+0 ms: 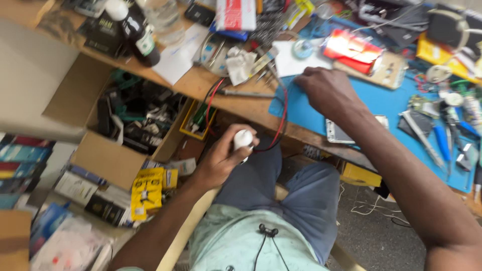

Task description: The person tests a multimeter at the workbench, wipes a phone screen with a tissue, pries the red screen assembly off a phone body using a spudger, and separates the display. They then apply adhesive from a tube to the phone frame, press components into place, and reassemble the phone chassis on the mat.

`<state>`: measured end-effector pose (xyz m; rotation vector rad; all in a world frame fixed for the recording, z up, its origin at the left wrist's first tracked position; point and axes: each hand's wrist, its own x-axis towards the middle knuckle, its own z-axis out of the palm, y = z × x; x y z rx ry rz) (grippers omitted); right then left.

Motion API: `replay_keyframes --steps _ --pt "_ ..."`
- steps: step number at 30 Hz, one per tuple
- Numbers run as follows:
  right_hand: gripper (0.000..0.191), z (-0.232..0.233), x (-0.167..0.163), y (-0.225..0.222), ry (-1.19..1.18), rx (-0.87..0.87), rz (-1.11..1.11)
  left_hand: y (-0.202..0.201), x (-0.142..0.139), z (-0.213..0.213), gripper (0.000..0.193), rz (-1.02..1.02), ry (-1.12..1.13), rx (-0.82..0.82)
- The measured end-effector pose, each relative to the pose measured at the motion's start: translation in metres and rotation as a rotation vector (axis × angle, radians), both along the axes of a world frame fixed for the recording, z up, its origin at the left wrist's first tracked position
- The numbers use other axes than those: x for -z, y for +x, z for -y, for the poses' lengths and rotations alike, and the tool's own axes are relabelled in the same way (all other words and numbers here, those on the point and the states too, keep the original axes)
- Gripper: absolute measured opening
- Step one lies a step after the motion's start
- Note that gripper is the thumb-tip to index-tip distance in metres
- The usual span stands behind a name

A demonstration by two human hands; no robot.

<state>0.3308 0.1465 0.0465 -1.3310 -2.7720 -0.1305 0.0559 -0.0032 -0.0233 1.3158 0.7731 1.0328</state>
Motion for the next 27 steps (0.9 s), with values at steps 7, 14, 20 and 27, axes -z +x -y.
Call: replay_keyframes --steps 7,14,20,27 --pt "0.022 0.084 -0.014 -0.015 -0.587 0.085 -1.218 0.019 -0.008 0.013 0.042 -0.13 0.137 -0.102" --pt "0.019 0.137 0.045 -0.064 -0.725 0.194 -1.804 0.018 -0.012 0.014 0.051 -0.275 0.235 -0.168" --pt "0.02 0.143 0.043 -0.079 -0.662 0.204 -1.834 0.009 -0.011 0.011 0.053 -0.284 0.255 -0.151" --pt "0.021 0.141 0.041 -0.089 -0.623 0.207 -1.768 -0.001 -0.01 0.004 0.054 -0.288 0.273 -0.135"
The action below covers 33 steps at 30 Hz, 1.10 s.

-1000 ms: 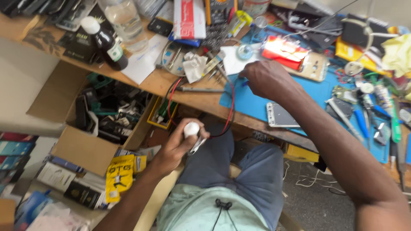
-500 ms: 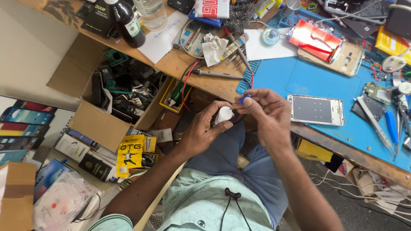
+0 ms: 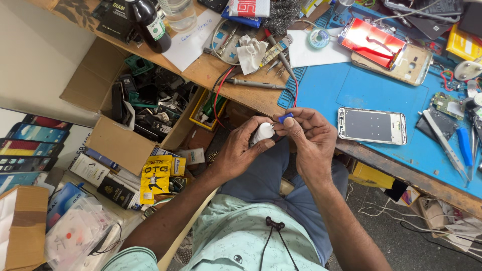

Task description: The person tests a multimeter at the workbench, wipes a phone screen with a tissue, pries the red screen assembly off a phone body using a spudger, and separates the display. They then apply adhesive from a tube to the phone frame, press components into place, and reassemble the phone chassis on the mat.

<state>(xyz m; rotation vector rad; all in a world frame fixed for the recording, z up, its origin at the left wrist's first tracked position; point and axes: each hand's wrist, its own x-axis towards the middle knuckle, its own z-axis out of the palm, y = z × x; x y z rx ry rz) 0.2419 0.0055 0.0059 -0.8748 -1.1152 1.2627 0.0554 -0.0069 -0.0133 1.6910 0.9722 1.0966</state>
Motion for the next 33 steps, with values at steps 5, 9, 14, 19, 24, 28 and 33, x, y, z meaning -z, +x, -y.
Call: replay_keyframes --steps 5,9,14,19,24,28,33 --pt "0.021 -0.0039 0.0006 -0.0032 0.005 -0.009 0.015 -0.0045 -0.0001 -0.0038 0.053 -0.02 -0.014 -0.005" --pt "0.021 -0.0061 0.0001 -0.0045 0.006 -0.017 0.022 -0.0069 -0.0009 -0.0052 0.053 -0.024 -0.022 -0.005" --pt "0.021 -0.0076 0.0021 -0.004 0.016 -0.025 0.016 -0.0077 -0.002 -0.006 0.054 -0.028 -0.032 -0.007" --pt "0.021 -0.0081 0.0025 -0.0027 0.005 -0.028 0.036 -0.0076 -0.0016 -0.0058 0.054 -0.032 -0.044 0.001" --pt "0.021 -0.0081 -0.0008 0.0001 0.014 -0.045 0.07 -0.0074 -0.0012 -0.0053 0.054 -0.029 -0.031 0.005" --pt "0.021 -0.0067 -0.0023 0.0014 0.039 -0.048 0.116 -0.0077 -0.0026 -0.005 0.054 -0.045 -0.06 0.009" --pt "0.021 -0.0063 -0.0005 0.0013 0.033 -0.035 0.113 -0.0072 -0.0041 -0.0052 0.05 -0.063 -0.025 0.004"
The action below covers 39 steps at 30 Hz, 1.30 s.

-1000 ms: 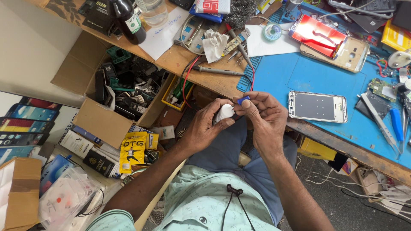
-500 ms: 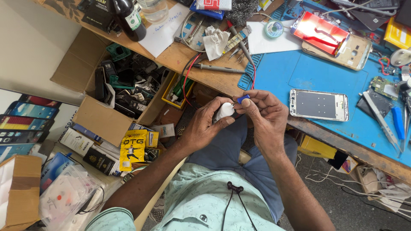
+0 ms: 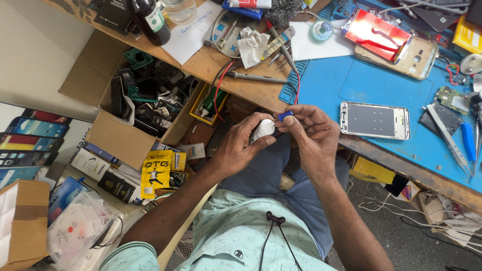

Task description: The person tests a multimeter at the workbench, wipes a phone screen with a tissue, pries the red screen assembly off a phone body using a spudger, and separates the display. They then apply adhesive from a tube to the phone frame, press components into place, and reassemble the phone chassis on the mat.

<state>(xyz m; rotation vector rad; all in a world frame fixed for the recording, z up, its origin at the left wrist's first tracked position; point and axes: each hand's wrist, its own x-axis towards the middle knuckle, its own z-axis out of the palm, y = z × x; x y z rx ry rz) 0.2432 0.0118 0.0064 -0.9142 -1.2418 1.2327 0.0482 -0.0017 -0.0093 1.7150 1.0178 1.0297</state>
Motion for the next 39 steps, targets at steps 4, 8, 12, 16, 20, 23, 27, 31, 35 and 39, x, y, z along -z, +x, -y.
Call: replay_keyframes --steps 4,8,12,16,20,23,27,31,35,39 --pt "0.021 -0.001 0.002 0.0 -0.019 0.002 -0.034 0.001 -0.002 0.0 0.045 -0.018 0.06 -0.015" --pt "0.02 -0.002 0.004 -0.001 -0.035 0.006 -0.093 0.001 -0.004 0.001 0.045 -0.018 0.038 -0.016" --pt "0.021 -0.002 0.005 -0.002 -0.04 0.016 -0.116 0.001 -0.004 -0.001 0.045 -0.018 0.036 -0.016" --pt "0.021 0.001 0.001 -0.002 0.039 0.028 0.029 0.0 -0.005 0.0 0.044 -0.046 0.057 -0.024" --pt "0.017 0.008 -0.007 -0.004 0.038 0.035 0.15 0.0 -0.015 0.003 0.043 -0.107 0.103 -0.072" --pt "0.015 0.007 -0.012 -0.004 0.199 0.091 0.396 -0.001 -0.027 -0.001 0.042 -0.238 0.201 -0.112" --pt "0.018 -0.001 -0.014 0.0 0.29 0.197 0.817 0.003 -0.035 -0.005 0.041 -0.367 0.297 -0.047" --pt "0.019 -0.017 -0.022 0.023 0.409 0.132 0.987 0.0 -0.039 -0.032 0.038 -0.449 0.412 -0.02" --pt "0.024 -0.05 -0.05 0.098 0.307 0.434 0.95 -0.028 -0.046 -0.108 0.031 -0.603 0.659 -0.101" --pt "0.021 -0.092 -0.063 0.172 0.226 0.514 1.031 -0.035 -0.039 -0.168 0.046 -0.849 0.569 -0.188"
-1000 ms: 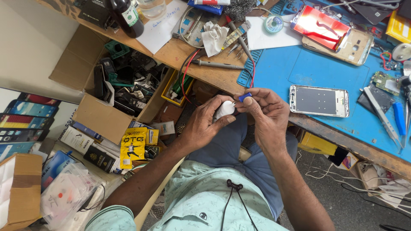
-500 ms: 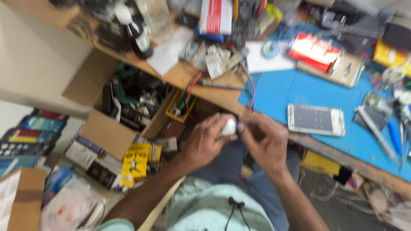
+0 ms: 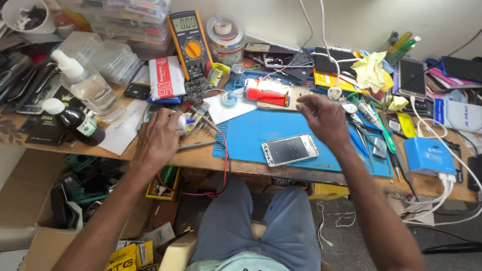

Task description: The person tests a multimeter at the workbench, wipes a phone screen with a tissue, pries the red screen assembly off a phone body using a spudger, and separates the display. They then apply adhesive from a tube to the phone frame, press components into place, and reassemble the phone chassis on the mat.

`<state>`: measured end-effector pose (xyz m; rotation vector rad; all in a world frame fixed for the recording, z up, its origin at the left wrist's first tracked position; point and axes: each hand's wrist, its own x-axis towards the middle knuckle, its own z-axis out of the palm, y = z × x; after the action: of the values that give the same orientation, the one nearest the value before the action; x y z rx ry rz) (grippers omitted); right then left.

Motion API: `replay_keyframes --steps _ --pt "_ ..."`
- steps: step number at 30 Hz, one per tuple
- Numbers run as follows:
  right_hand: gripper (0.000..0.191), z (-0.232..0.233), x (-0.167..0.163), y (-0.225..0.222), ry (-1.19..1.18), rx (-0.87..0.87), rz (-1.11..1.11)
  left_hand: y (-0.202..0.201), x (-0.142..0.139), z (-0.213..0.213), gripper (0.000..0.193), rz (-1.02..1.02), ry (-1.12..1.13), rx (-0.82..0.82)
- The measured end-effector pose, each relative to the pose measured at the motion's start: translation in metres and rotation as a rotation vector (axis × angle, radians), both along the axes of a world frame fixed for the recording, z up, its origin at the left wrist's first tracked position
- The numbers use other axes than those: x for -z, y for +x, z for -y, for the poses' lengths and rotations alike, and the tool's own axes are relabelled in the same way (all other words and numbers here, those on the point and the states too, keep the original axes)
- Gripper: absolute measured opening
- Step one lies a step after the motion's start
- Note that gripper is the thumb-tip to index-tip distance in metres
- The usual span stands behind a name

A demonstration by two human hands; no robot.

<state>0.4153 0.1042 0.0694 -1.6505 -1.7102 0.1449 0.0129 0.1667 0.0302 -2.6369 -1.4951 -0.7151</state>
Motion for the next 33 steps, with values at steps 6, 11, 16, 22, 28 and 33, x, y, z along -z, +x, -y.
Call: replay_keyframes --steps 6,11,16,22,28,33 --pt "0.049 -0.034 0.005 0.018 -0.036 -0.14 0.335 0.005 0.003 0.0 0.058 -0.044 0.114 -0.083" --pt "0.086 -0.074 -0.013 -0.005 -0.256 -0.203 0.48 0.034 0.001 0.051 0.063 0.246 0.052 0.068" --pt "0.094 -0.083 -0.023 -0.012 -0.401 -0.202 0.549 0.054 0.004 0.113 0.059 0.545 -0.106 0.19" --pt "0.102 -0.077 -0.025 -0.018 -0.396 -0.171 0.58 0.074 -0.001 0.121 0.055 0.679 -0.257 0.248" --pt "0.116 -0.085 -0.025 -0.013 -0.47 -0.219 0.454 0.105 0.002 0.094 0.052 0.869 -0.504 0.322" --pt "0.12 -0.087 -0.032 -0.016 -0.439 -0.265 0.468 0.12 0.008 0.089 0.053 0.881 -0.507 0.347"
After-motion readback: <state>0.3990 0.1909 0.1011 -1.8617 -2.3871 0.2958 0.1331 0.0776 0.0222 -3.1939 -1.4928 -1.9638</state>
